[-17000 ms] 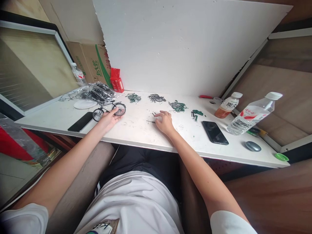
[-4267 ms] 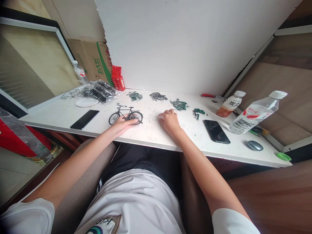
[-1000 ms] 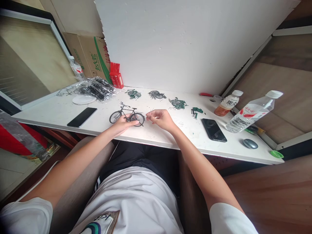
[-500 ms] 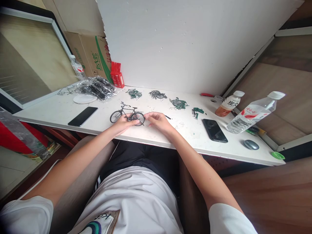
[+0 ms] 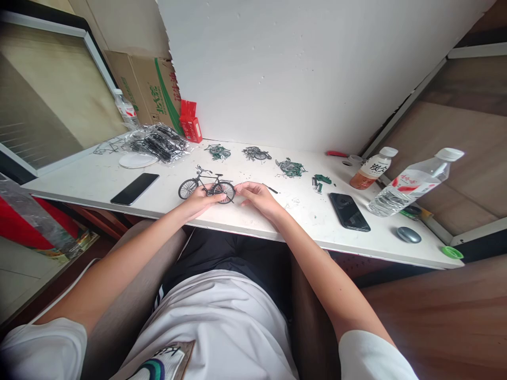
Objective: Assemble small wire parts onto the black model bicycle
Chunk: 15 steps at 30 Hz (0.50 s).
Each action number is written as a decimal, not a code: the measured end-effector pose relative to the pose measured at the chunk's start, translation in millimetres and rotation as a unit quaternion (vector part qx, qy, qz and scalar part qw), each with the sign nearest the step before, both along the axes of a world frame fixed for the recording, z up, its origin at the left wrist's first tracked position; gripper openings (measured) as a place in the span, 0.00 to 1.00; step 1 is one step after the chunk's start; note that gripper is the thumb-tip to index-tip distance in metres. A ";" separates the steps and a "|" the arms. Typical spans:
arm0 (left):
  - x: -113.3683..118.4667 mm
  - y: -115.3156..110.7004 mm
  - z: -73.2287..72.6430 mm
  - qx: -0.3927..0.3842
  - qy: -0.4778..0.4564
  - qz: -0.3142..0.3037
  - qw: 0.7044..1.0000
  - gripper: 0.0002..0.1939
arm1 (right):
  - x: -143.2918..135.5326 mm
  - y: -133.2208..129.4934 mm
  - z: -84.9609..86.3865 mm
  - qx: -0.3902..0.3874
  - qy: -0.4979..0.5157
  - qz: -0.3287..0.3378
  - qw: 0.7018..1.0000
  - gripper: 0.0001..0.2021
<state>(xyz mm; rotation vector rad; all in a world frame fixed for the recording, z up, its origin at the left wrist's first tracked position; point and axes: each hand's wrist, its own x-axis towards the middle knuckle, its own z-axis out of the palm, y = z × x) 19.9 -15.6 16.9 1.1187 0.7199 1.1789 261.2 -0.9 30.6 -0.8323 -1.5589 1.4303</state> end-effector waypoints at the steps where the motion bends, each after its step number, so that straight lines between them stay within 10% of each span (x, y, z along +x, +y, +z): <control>1: 0.1 -0.1 0.0 0.000 0.000 0.000 1.000 0.23 | -0.2 0.1 -0.2 -0.001 0.002 -0.001 1.000 0.21; 8: -0.3 -0.1 0.5 -0.007 0.004 0.003 1.000 0.24 | -7.8 -6.4 8.4 -0.024 -0.008 -0.053 0.998 0.18; 15: -0.1 0.5 0.5 -0.020 0.015 0.014 1.000 0.24 | -6.9 -9.5 38.5 0.256 -0.175 -0.310 0.899 0.07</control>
